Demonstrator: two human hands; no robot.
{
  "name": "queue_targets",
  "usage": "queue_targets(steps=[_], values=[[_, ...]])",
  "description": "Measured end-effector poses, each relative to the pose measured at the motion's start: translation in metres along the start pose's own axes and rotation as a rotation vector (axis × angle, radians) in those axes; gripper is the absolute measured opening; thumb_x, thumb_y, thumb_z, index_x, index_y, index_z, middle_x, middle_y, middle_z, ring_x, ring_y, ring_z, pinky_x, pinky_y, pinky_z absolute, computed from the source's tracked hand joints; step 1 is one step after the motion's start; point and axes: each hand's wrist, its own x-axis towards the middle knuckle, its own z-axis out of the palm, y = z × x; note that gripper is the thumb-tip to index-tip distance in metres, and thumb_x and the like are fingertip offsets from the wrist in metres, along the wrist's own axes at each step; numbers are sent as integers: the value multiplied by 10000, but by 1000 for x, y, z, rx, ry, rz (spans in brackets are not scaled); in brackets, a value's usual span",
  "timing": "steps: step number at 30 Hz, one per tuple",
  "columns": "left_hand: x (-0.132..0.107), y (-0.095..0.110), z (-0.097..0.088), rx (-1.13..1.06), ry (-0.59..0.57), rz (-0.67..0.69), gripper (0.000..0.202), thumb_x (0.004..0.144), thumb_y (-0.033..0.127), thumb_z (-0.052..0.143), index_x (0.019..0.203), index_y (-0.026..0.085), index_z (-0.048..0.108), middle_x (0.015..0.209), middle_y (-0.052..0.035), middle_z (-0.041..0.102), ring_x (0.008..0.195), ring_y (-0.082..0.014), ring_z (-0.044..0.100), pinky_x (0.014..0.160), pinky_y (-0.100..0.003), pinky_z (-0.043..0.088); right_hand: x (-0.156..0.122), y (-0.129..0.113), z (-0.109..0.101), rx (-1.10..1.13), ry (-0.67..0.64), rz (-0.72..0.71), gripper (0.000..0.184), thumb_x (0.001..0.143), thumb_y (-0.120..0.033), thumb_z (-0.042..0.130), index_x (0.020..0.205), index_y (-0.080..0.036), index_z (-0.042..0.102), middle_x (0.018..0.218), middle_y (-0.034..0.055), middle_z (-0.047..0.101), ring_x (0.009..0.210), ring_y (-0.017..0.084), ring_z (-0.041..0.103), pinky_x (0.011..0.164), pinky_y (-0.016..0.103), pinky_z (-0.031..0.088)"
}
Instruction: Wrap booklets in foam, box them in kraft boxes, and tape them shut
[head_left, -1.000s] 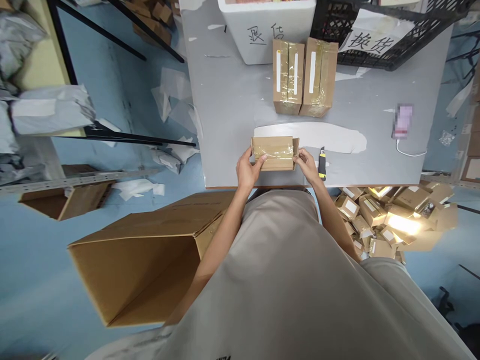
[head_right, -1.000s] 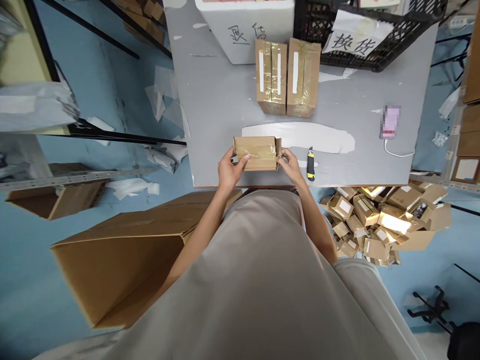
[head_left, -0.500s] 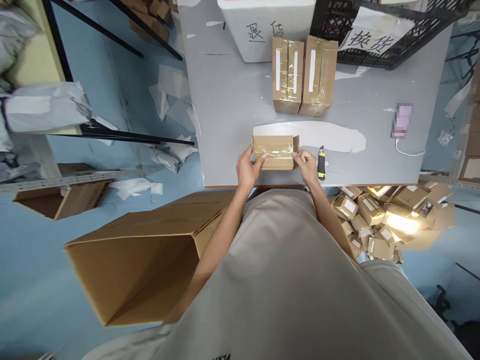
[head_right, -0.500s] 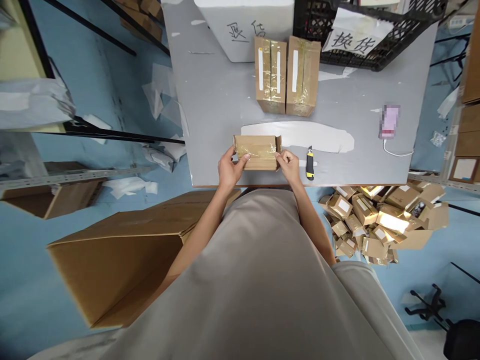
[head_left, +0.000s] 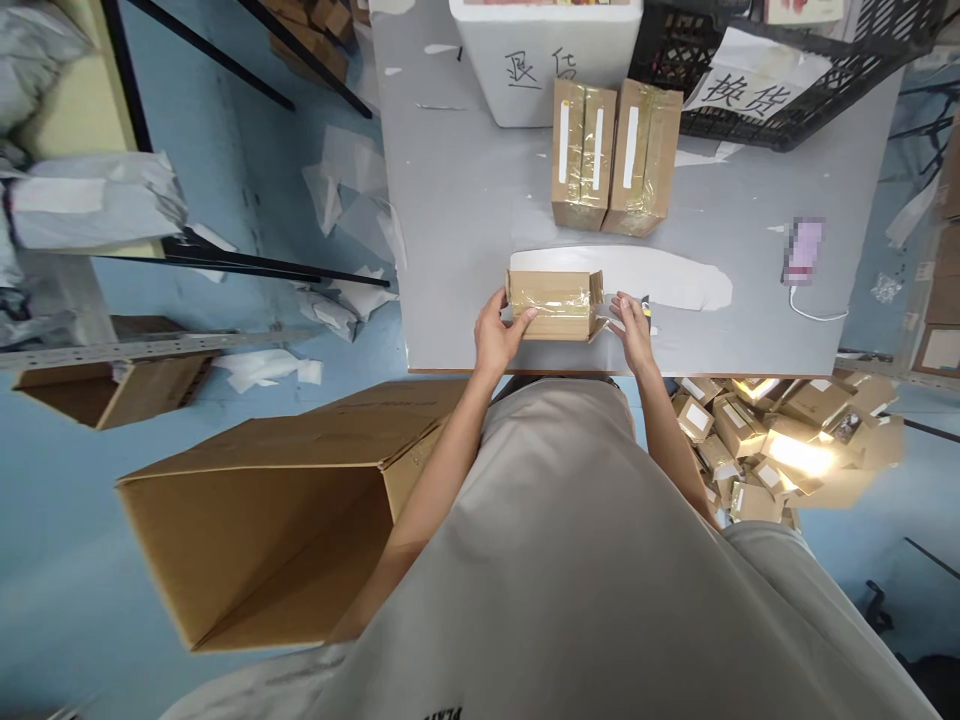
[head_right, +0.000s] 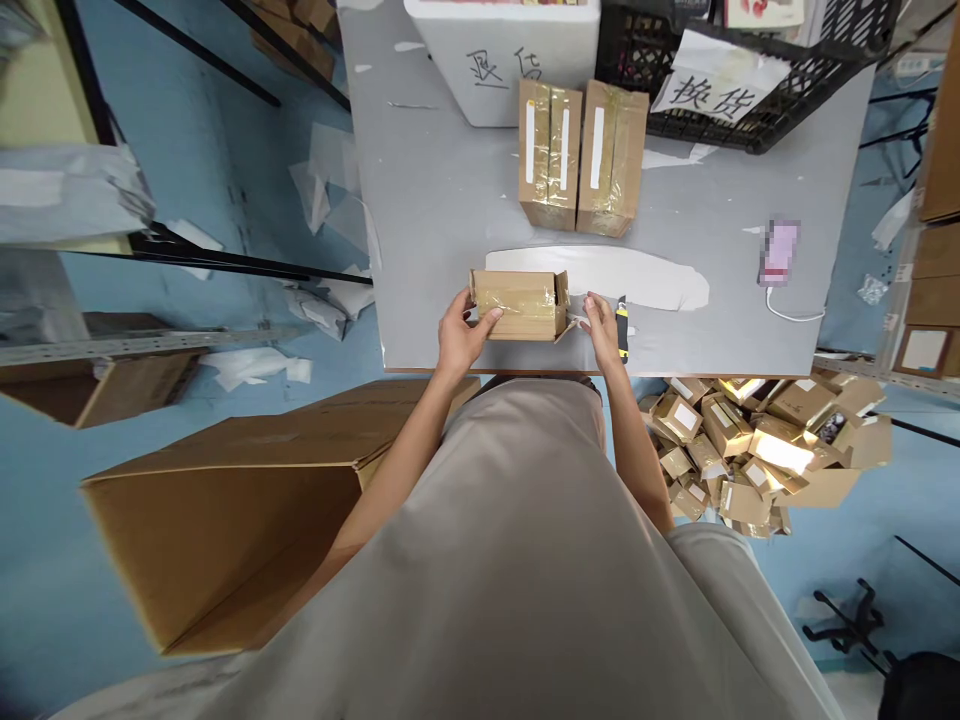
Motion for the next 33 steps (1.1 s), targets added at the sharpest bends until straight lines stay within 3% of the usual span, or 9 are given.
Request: queue_targets(steps=[4, 8, 11, 14, 17, 21, 24, 28, 33], values=[[1, -3, -1, -24, 14, 11, 774, 905, 578, 879, 1557, 226, 657, 1518, -144, 753, 1395, -338, 710, 1215, -492, 556, -5, -13, 18, -1, -111, -59, 859, 911, -929, 663, 1530, -335, 625, 1591, 124, 678, 1496, 317, 644, 1154, 493, 630], [2, -2, -2, -51, -4, 13, 733, 900, 629, 868, 1497, 241, 694, 1498, -129, 766, 1387, -323, 718, 1230, -492, 550, -8, -19, 41, -71, -139, -186, 837, 876, -879, 754, 1453, -279, 662, 1530, 155, 714, 1386, 346, 705, 1121, 505, 647], [2, 0, -3, -125, -21, 43, 769, 921, 754, 792, 1472, 224, 715, 1488, -146, 770, 1362, -318, 739, 1227, -484, 557, -6, -19, 40, -95, -128, -243, 771, 908, -862, 722, 1394, -264, 681, 1474, 154, 746, 1359, 347, 715, 1114, 506, 646], [4, -4, -4, -240, -28, 32, 841, 1019, 892, 526, 1437, 196, 745, 1475, -177, 773, 1379, -316, 742, 1240, -479, 553, -1, -15, 15, -110, -62, -261, 707, 935, -844, 693, 1324, -255, 716, 1384, 131, 793, 1346, 337, 715, 1190, 511, 596], [13, -17, -1, -305, -5, -97, 947, 1061, 925, 302, 1415, 173, 754, 1453, -210, 775, 1409, -324, 730, 1252, -510, 542, 9, -7, -27, -131, 94, -241, 765, 895, -863, 687, 1323, -230, 727, 1379, 141, 796, 1345, 338, 714, 1241, 531, 555], [28, -26, 22, -285, -86, -300, 831, 1022, 911, 464, 1278, 185, 777, 1441, -240, 774, 1391, -353, 729, 1205, -561, 560, 24, 3, -76, -153, 217, -213, 851, 851, -838, 691, 1389, -180, 720, 1495, 218, 737, 1434, 355, 680, 1286, 569, 512], [32, -13, 49, -424, -230, -405, 704, 1014, 841, 556, 1191, 199, 781, 1363, -215, 815, 1279, -340, 780, 1102, -532, 622, 32, 7, -89, -179, 259, -191, 829, 861, -798, 688, 1402, -171, 721, 1513, 225, 727, 1438, 354, 677, 1300, 582, 496], [27, 11, 61, -549, -305, -393, 558, 1020, 716, 623, 1186, 210, 792, 1198, -149, 865, 1114, -302, 825, 979, -458, 670, 37, 9, -74, -179, 255, -203, 797, 907, -773, 644, 1424, -172, 714, 1551, 218, 709, 1462, 344, 662, 1315, 586, 477], [27, 1, 19, -426, -103, -248, 457, 987, 556, 692, 1303, 237, 775, 1310, -112, 844, 1229, -285, 792, 1080, -437, 642, 45, 15, -17, -187, 131, -191, 700, 948, -725, 588, 1375, -190, 733, 1479, 192, 764, 1437, 312, 679, 1315, 599, 467]])
